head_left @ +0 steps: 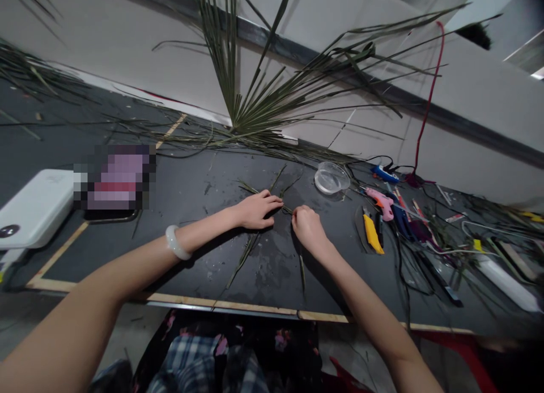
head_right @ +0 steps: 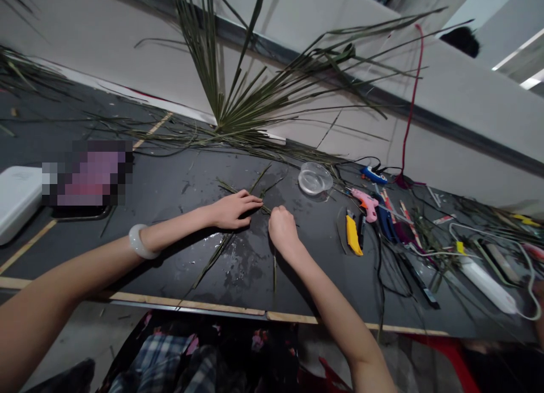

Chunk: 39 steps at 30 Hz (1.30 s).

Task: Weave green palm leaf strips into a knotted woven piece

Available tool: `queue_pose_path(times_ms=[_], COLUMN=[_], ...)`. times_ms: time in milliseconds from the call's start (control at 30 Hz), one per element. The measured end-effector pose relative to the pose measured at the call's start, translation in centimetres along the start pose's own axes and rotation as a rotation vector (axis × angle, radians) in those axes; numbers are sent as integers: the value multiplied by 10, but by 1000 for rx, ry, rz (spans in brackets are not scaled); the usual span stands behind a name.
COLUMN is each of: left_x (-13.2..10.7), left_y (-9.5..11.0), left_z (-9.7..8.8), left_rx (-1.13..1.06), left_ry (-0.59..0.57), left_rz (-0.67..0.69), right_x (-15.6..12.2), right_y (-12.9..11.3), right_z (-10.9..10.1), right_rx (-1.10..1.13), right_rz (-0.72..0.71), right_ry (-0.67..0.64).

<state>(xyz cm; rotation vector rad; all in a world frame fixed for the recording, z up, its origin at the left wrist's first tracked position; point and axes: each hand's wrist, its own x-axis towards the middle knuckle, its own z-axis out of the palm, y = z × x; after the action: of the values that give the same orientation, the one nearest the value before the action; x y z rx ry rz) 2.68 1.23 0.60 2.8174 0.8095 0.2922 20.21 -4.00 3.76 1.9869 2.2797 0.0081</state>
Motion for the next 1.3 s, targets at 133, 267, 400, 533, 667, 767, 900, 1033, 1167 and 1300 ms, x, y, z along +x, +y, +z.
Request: queue_pose_path(times_ms=[133,267,400,533,667,767,900,1033,1167,1300], left_x=[0,0,0,0,-1,-1,-2,-2,-2,-1], left_y=[0,-2,-4,-4,-4,-3,-2,-2,-2,-2], left_z=[1,5,9,9,7,7,4,3,4,3], left_rx=[7,22,23,26,24,28,13,-4,-7,1], left_ry=[5,25,54,48,23,21,15,14,16,3], left_rz=[-8,4,28,27,18,11,7,10,3,-1], right_x=[-13,-23,-27,-20,1,17,27,27,30,36], right_y=[-12,-30,-42,-34,-3,18,33,37,39,39], right_z=[4,8,5,-11,-25,-23,-11,-1,6,9], right_rx=[-128,-225,-242,-218,-96,36,240,383,504,530], right_rz=[-98,-179,-246,-236,-195,-224,-314,-331,-264,-188], right_ry=[16,62,89,3,-26,-45,-41,4,32,23])
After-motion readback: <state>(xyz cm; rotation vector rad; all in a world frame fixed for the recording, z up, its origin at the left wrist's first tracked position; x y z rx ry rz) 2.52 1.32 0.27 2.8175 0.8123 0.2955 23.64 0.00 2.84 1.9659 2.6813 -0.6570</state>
